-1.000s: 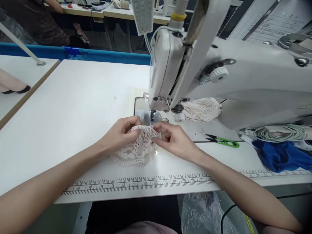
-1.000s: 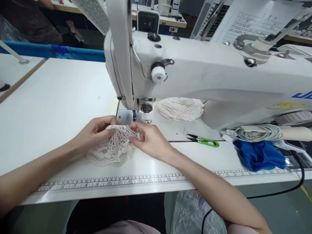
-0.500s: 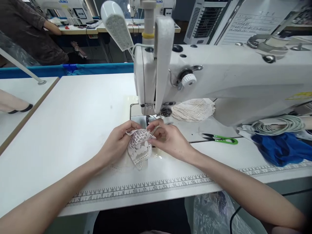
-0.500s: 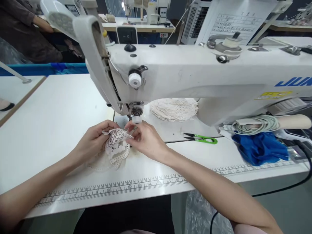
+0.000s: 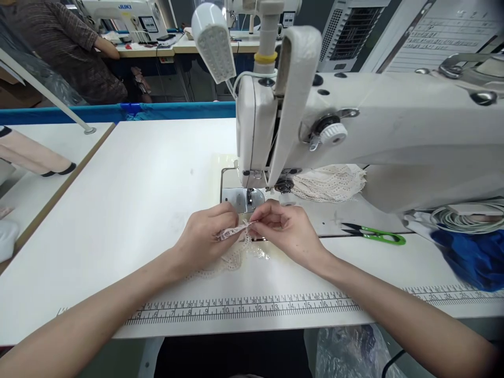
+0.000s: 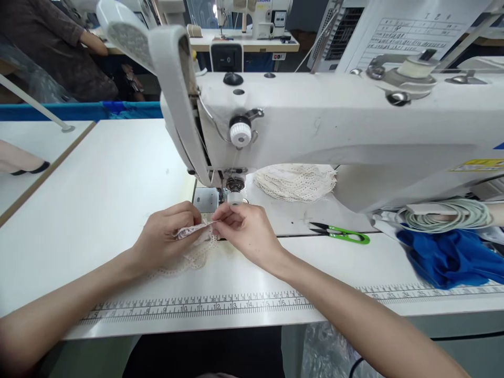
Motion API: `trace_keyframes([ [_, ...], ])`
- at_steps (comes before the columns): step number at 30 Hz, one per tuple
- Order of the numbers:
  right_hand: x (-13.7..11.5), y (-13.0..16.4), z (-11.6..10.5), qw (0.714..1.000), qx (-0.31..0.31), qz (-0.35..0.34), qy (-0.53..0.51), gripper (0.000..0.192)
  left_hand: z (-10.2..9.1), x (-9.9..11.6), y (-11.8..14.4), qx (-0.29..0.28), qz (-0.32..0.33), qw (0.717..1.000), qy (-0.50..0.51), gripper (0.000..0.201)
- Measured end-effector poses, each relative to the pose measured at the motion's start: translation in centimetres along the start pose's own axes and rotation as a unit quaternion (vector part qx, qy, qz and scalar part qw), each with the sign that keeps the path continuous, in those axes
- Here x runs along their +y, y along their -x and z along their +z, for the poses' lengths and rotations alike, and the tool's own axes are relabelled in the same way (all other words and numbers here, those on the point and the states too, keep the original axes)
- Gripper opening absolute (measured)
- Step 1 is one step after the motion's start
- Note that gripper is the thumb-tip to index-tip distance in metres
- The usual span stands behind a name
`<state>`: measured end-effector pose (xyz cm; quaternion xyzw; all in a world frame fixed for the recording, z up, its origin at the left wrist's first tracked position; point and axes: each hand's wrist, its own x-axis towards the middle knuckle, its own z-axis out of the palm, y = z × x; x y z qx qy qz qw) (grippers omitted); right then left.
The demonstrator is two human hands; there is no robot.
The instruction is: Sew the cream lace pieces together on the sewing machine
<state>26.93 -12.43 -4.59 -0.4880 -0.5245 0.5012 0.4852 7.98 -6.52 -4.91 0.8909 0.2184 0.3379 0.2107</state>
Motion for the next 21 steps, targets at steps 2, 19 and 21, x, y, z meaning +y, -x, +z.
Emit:
trace_keyframes([
  [2,0.18,0.06,0.09,0.998,0.01,-0.041,0.038,0.007,0.08,-0.44,0.28,0.008,0.053,0.996,-0.069,0.021],
  [19,-0.26,0.54,0.01,0.982,-0.002,-0.127,0.139,0.016,-0.25,-0.5,0.67,0.046,0.076,0.99,-0.112,0.004],
  [21,-0.3,0.58,0.01,0.982,-0.003,-0.131,0.14,0.016,-0.24,-0.43,0.61,0.051,0.079,0.989,-0.116,0.004],
])
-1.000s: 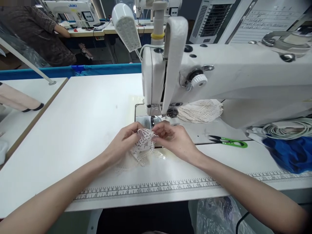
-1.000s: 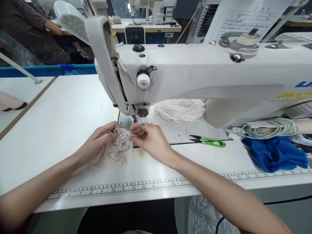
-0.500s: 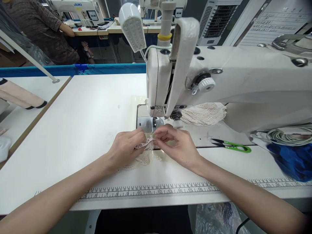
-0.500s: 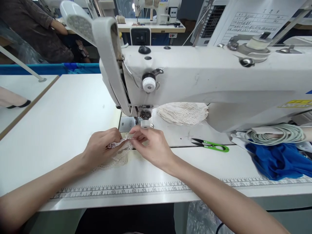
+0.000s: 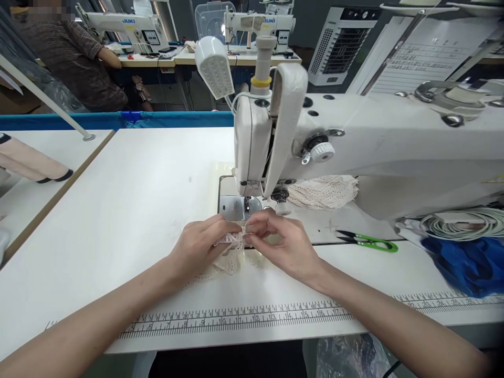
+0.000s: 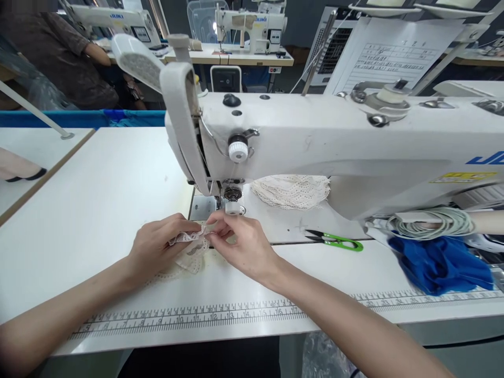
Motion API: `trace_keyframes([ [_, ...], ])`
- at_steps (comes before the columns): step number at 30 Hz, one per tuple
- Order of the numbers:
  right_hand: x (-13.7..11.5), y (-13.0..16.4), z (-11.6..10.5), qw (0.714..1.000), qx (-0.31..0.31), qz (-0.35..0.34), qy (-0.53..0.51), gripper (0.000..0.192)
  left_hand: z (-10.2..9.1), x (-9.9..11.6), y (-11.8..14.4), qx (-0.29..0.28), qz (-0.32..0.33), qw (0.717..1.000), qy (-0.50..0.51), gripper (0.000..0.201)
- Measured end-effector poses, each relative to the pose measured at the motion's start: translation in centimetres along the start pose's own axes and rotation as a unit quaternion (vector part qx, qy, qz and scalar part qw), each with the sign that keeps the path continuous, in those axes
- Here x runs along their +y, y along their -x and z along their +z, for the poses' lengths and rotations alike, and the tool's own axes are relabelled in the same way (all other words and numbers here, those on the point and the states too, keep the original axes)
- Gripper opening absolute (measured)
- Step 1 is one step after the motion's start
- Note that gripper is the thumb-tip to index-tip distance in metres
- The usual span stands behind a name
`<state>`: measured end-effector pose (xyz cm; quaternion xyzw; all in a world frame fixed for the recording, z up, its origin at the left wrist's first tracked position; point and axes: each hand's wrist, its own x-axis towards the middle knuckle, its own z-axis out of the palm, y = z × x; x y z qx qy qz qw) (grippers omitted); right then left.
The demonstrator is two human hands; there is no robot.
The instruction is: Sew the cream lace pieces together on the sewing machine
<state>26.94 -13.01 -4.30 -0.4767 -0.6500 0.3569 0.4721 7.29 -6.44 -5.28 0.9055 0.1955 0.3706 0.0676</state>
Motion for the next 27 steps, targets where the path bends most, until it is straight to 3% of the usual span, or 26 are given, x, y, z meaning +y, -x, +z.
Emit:
trace_keyframes([
  [12,-0.16,0.0,-0.04,1.0,-0.015,-0.009,0.014,0.015,-0.13,0.32,-0.3,0.004,0.009,1.0,-0.008,0.011],
  [27,-0.19,-0.02,0.02,0.999,-0.016,0.027,0.005,0.017,-0.16,0.39,-0.34,0.0,0.002,1.0,-0.005,0.012],
])
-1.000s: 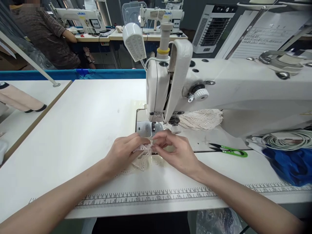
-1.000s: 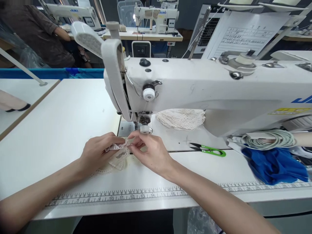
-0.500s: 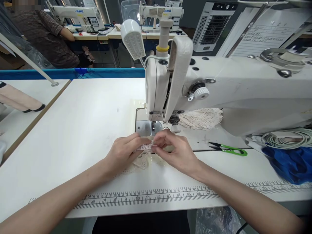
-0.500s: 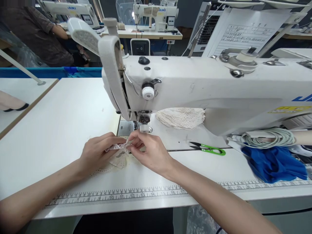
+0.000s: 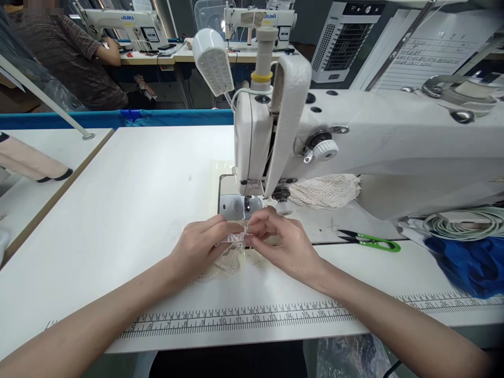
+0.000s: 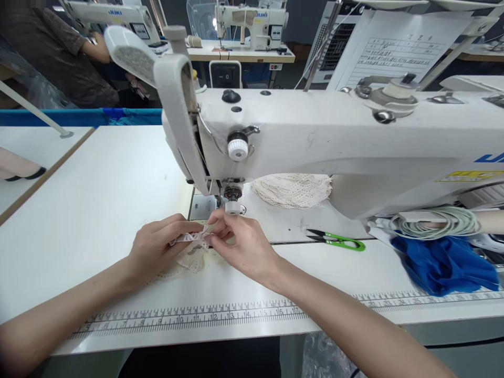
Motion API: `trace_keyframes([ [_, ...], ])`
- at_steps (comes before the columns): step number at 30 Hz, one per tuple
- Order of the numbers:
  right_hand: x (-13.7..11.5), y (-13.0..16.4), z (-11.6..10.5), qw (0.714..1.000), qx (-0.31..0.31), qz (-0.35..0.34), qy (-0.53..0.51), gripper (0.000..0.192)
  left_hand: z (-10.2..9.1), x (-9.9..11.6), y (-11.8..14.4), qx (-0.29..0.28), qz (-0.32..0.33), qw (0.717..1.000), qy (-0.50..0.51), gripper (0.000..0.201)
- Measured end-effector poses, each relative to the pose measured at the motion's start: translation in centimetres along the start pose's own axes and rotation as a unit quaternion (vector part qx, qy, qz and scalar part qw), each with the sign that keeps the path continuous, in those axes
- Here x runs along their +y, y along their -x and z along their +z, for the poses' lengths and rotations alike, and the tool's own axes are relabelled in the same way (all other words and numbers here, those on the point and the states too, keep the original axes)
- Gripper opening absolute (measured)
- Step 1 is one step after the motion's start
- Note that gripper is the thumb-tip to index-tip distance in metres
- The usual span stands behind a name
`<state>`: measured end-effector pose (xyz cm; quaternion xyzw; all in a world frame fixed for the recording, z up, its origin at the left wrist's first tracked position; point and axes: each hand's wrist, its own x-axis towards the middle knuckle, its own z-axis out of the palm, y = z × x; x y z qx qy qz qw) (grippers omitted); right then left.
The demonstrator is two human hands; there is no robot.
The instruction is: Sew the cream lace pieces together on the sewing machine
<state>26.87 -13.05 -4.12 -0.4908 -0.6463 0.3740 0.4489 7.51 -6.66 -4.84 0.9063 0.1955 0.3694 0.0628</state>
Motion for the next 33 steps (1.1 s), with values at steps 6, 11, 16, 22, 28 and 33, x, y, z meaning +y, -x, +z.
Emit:
trace_keyframes([
  [6,-0.01,-0.02,-0.11,1.0,-0.007,-0.023,0.011,0.014,0.04,-0.11,0.18,0.001,0.007,1.0,0.0,0.012],
  [11,0.05,0.01,-0.05,0.999,-0.011,-0.029,0.005,0.015,-0.02,-0.21,0.24,-0.006,0.018,1.0,0.002,0.016],
  [16,0.08,0.0,-0.07,0.999,-0.007,-0.041,0.005,0.015,0.04,-0.24,0.24,0.0,0.025,1.0,0.005,0.017],
  [22,0.16,-0.01,-0.07,0.997,-0.017,-0.079,0.008,0.012,0.29,-0.57,0.45,0.014,0.048,0.999,0.014,0.014],
  [28,0.07,-0.03,-0.05,0.994,-0.004,-0.098,0.039,0.013,0.22,-0.47,0.33,0.023,0.064,0.998,0.008,0.013],
  [33,0.3,-0.03,-0.14,0.981,0.011,-0.167,0.098,0.015,-0.06,-0.27,0.11,0.031,0.089,0.995,-0.012,0.014],
])
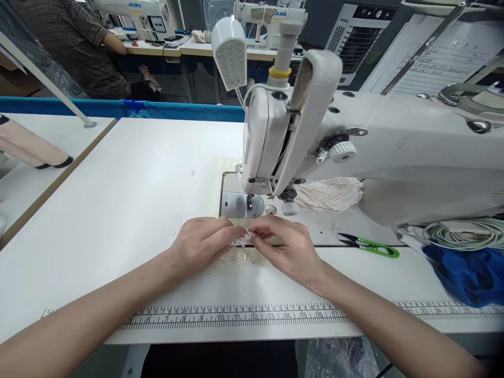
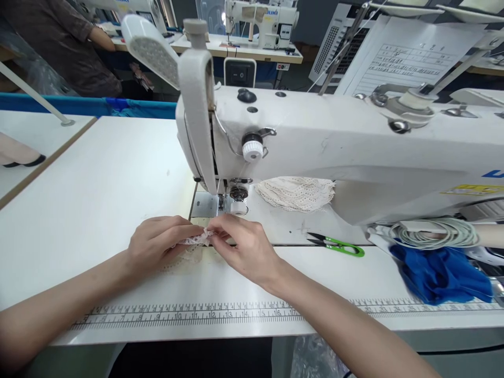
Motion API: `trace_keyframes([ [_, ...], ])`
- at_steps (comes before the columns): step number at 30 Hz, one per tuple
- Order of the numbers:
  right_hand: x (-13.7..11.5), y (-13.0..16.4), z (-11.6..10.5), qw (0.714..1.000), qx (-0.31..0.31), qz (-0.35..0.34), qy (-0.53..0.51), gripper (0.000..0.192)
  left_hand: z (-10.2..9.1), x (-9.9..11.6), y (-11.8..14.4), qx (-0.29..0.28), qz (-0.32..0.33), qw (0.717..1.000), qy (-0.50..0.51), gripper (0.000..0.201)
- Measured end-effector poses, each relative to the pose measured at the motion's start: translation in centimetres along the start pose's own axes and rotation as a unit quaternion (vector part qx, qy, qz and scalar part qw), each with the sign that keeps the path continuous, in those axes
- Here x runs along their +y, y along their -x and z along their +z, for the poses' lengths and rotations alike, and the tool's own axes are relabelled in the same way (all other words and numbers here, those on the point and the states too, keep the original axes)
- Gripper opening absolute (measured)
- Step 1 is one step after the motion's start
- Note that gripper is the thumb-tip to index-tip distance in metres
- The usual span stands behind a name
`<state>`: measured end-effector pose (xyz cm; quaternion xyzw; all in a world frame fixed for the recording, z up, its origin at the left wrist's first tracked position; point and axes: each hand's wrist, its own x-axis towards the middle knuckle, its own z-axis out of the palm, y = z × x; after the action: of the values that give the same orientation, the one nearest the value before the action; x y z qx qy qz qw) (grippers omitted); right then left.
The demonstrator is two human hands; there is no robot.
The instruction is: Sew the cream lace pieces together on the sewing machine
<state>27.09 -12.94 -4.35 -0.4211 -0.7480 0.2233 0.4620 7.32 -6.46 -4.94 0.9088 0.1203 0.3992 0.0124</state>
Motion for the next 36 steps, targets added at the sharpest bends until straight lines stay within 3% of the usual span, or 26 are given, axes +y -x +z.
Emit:
trace_keyframes([
  [6,0.6,0.5,-0.3,0.977,0.06,-0.153,0.132,0.014,-0.2,-0.1,0.1,-0.006,0.044,0.999,-0.008,0.008],
  [12,0.1,0.3,-1.6,0.894,0.014,-0.343,0.286,0.014,-0.1,0.8,0.1,-0.02,-0.045,0.998,0.044,0.017],
  [17,-0.1,-0.1,-1.8,0.832,0.028,-0.42,0.362,0.011,0.0,1.2,0.1,-0.038,-0.05,0.997,0.033,0.022],
  [21,-0.2,0.0,-1.9,0.822,0.026,-0.438,0.364,0.009,-0.3,1.5,0.0,-0.039,-0.074,0.994,0.064,0.02],
  [23,-0.4,0.2,-1.9,0.85,0.022,-0.411,0.328,0.008,-0.7,1.8,-0.4,-0.075,-0.152,0.975,0.143,0.02],
  [24,-0.5,0.4,-1.8,0.879,0.018,-0.375,0.294,0.008,-0.9,1.9,-0.6,-0.11,-0.206,0.952,0.199,0.02],
  [26,-0.5,0.5,-1.6,0.947,0.0,-0.253,0.197,0.009,-1.2,2.0,-1.1,-0.185,-0.305,0.888,0.289,0.017],
  [27,-0.4,0.6,-1.4,0.973,-0.017,-0.176,0.145,0.009,-1.2,2.0,-1.2,-0.215,-0.337,0.867,0.298,0.015],
  [28,-0.3,0.5,-1.2,0.989,-0.036,-0.101,0.102,0.01,-1.0,1.9,-1.2,-0.235,-0.354,0.863,0.273,0.013],
  [31,0.6,0.2,-0.5,0.993,-0.075,0.059,0.069,0.011,-0.2,1.6,-0.9,-0.256,-0.349,0.897,0.092,0.012],
  [33,1.3,-0.1,-0.2,0.984,-0.075,0.112,0.119,0.011,0.4,1.6,-0.6,-0.241,-0.33,0.913,0.0,0.021],
  [36,1.8,-0.5,0.1,0.967,-0.07,0.15,0.194,0.011,0.7,1.7,-0.5,-0.168,-0.261,0.948,-0.077,0.048],
])
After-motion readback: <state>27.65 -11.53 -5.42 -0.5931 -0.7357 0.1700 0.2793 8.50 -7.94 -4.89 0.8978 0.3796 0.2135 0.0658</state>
